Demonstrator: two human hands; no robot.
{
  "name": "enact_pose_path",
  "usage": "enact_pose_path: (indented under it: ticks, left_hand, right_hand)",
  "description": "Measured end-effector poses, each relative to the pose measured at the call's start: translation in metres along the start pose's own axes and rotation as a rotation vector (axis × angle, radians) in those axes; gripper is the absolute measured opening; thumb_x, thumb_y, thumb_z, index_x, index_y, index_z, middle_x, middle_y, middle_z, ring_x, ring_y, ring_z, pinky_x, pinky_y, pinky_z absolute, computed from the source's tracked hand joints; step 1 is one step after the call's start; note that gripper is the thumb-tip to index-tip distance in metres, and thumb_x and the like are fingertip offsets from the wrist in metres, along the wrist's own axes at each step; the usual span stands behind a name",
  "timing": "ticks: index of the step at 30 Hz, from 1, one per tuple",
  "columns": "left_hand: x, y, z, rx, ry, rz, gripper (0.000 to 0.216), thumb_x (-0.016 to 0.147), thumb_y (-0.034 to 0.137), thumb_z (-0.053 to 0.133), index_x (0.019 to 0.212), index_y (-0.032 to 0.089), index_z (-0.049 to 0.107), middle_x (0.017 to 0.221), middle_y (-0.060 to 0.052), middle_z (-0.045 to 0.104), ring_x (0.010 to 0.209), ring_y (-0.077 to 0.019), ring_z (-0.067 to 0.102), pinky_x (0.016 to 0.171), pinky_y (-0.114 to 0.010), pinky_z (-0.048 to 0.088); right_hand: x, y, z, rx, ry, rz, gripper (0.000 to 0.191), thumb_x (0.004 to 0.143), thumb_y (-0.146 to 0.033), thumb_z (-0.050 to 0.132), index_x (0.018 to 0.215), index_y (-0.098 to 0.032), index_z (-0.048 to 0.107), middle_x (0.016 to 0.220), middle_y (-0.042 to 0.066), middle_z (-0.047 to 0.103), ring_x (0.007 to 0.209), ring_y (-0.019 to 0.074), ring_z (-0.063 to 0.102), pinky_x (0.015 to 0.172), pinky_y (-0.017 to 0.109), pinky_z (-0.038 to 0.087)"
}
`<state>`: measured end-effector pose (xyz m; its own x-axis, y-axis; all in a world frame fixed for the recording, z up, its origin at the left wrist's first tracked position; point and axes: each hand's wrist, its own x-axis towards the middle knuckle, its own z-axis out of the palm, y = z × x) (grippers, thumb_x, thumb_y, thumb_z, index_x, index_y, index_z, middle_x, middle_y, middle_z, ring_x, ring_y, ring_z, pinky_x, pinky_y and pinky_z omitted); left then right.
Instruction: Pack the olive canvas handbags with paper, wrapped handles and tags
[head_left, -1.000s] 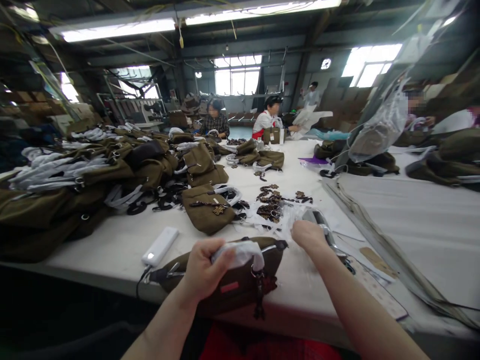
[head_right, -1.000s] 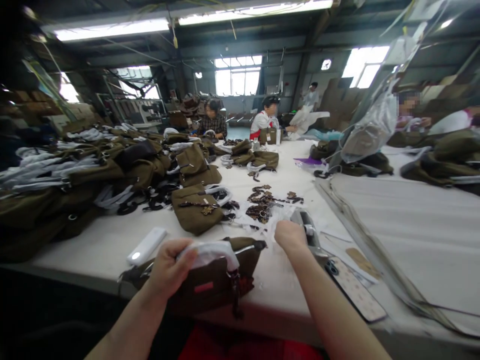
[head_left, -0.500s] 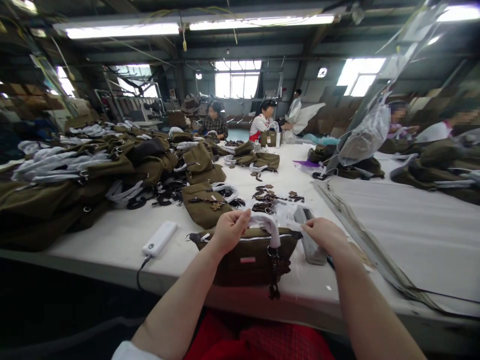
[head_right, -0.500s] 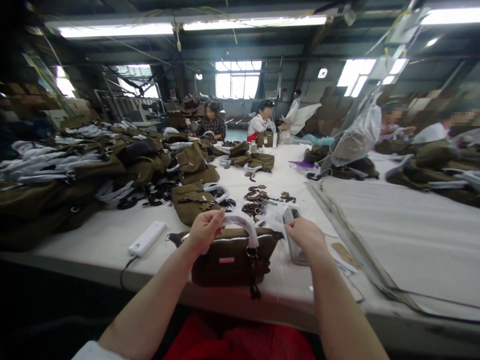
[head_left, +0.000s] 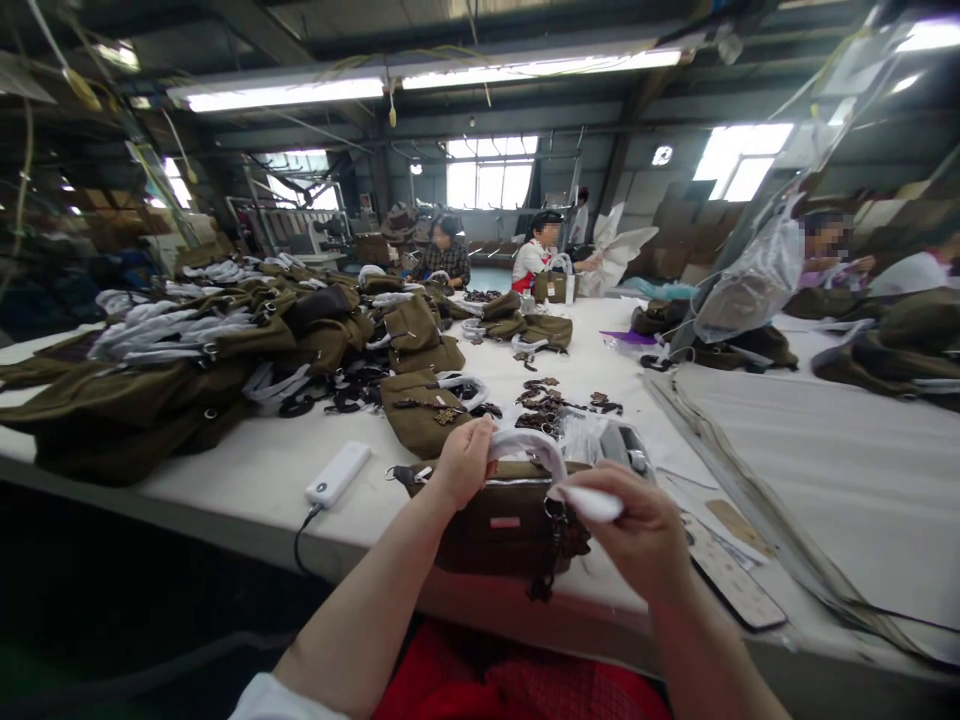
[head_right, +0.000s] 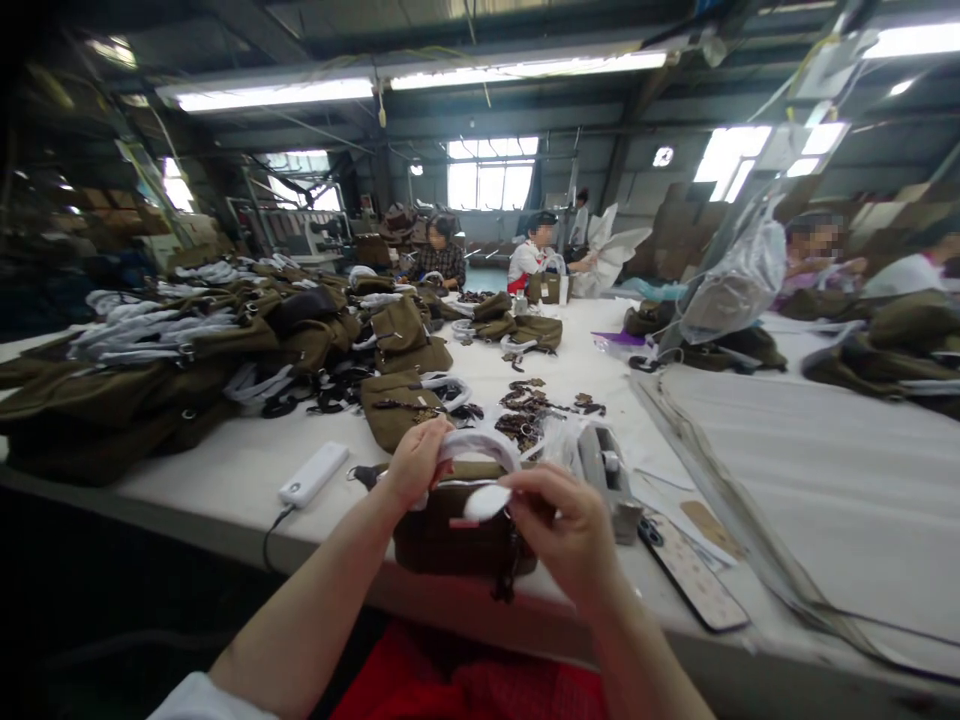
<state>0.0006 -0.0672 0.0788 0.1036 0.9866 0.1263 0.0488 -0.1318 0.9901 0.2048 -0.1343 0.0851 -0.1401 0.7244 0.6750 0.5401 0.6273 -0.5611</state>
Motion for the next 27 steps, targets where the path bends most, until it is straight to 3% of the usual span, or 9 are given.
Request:
enact_pose_path:
  ticks: [2, 5, 10, 17, 22, 27]
  left_hand:
    - [0.0, 0.001, 0.0, 0.048, 0.049, -0.026, 0.043, 0.088, 0.062, 0.042, 0.08, 0.02, 0.05, 0.045, 0.008, 0.046, 0.03, -0.0091, 0.04, 0.032, -0.02, 0.025]
    - [-0.001, 0.001, -0.003, 0.133, 0.068, -0.106, 0.037, 0.086, 0.057, 0.051, 0.09, 0.02, 0.049, 0.052, 0.008, 0.051, 0.032, -0.011, 0.048, 0.034, -0.022, 0.033]
    - [-0.003, 0.005, -0.012, 0.059, -0.173, -0.261, 0.048, 0.081, 0.065, 0.051, 0.072, 0.017, 0.056, 0.049, 0.004, 0.051, 0.035, -0.0101, 0.046, 0.037, -0.023, 0.036]
    - [-0.009, 0.028, -0.014, -0.067, -0.284, -0.183, 0.045, 0.066, 0.059, 0.067, 0.07, 0.015, 0.06, 0.052, 0.004, 0.052, 0.043, -0.0078, 0.043, 0.044, -0.021, 0.034]
    - [-0.011, 0.025, -0.003, -0.046, -0.243, -0.027, 0.042, 0.075, 0.057, 0.06, 0.066, 0.016, 0.054, 0.055, 0.006, 0.043, 0.05, -0.0068, 0.034, 0.048, -0.021, 0.026]
    - [-0.012, 0.017, 0.0, 0.088, -0.194, 0.129, 0.043, 0.086, 0.055, 0.051, 0.065, 0.018, 0.048, 0.057, 0.006, 0.037, 0.055, -0.0087, 0.031, 0.051, -0.023, 0.026]
  right_hand:
    - [-0.01, -0.012, 0.023, -0.165, -0.003, -0.145, 0.011, 0.091, -0.021, 0.055, 0.089, -0.02, 0.066, 0.072, 0.001, 0.066, 0.062, 0.0136, 0.059, 0.058, 0.025, 0.042]
    - [-0.016, -0.006, 0.057, -0.412, 0.135, -0.246, 0.015, 0.095, -0.017, 0.05, 0.093, -0.018, 0.064, 0.077, 0.003, 0.07, 0.065, 0.0143, 0.063, 0.063, 0.026, 0.041]
    - [-0.006, 0.005, 0.083, -0.597, 0.255, -0.248, 0.028, 0.098, -0.025, 0.046, 0.078, -0.018, 0.063, 0.059, 0.001, 0.059, 0.05, 0.0148, 0.053, 0.055, 0.03, 0.032]
    - [-0.003, -0.015, 0.063, -0.525, 0.195, -0.384, 0.02, 0.098, -0.024, 0.05, 0.09, -0.019, 0.067, 0.075, 0.004, 0.068, 0.068, 0.0158, 0.06, 0.068, 0.028, 0.038]
    - [-0.007, -0.032, 0.044, -0.53, 0.156, -0.463, 0.017, 0.095, -0.022, 0.053, 0.097, -0.018, 0.069, 0.084, 0.005, 0.071, 0.074, 0.0173, 0.062, 0.071, 0.03, 0.04]
    - [-0.008, -0.049, 0.029, -0.377, 0.064, -0.524, 0.025, 0.09, -0.013, 0.057, 0.111, -0.021, 0.067, 0.088, 0.004, 0.07, 0.081, 0.0176, 0.062, 0.078, 0.029, 0.045]
